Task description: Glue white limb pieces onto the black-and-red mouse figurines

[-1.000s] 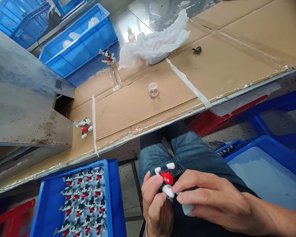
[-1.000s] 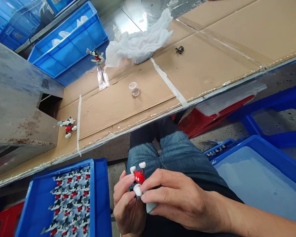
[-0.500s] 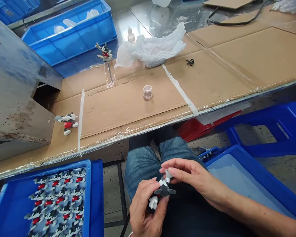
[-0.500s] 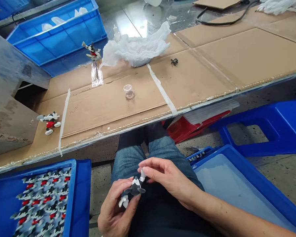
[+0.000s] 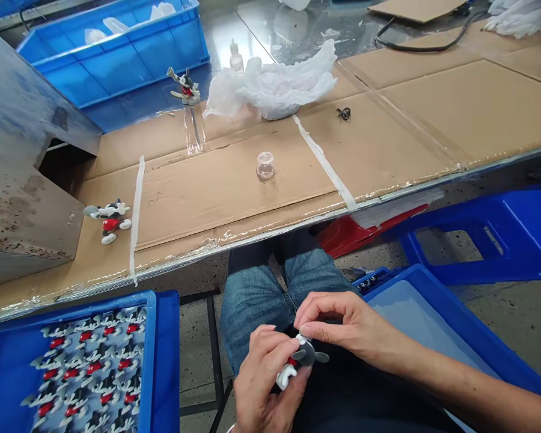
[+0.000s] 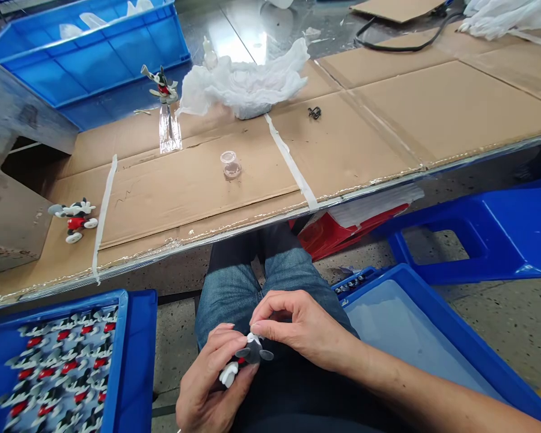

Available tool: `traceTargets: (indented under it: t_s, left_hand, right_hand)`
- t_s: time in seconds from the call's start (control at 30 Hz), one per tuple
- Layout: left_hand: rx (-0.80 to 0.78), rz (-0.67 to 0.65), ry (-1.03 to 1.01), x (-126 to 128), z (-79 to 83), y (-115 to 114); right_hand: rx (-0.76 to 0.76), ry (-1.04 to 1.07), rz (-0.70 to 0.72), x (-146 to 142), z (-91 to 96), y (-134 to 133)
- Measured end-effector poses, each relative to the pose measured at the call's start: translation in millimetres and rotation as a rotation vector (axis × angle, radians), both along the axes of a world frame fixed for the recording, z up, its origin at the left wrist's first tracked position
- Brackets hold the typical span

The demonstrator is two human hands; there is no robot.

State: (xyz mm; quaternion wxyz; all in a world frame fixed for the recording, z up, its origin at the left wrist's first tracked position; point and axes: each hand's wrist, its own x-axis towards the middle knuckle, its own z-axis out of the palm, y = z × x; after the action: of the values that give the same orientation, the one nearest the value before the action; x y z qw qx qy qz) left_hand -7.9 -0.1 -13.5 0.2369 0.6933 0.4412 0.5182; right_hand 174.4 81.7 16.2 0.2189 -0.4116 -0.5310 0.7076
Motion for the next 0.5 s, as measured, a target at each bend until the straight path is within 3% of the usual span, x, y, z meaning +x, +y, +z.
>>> traceTargets:
  t_s: [0.33, 0.5]
  left_hand:
    - [-0.093, 0.027, -0.067, -0.1, 2.1, 2.1]
    - [0.065, 0.143, -0.115, 20.1, -7.1, 0.6]
  right_hand:
    - [-0.055, -0.066, 0.035, 1.5, 1.5, -3.1]
    - [-0.030, -0.107, 0.061, 2.7, 5.7, -4.7]
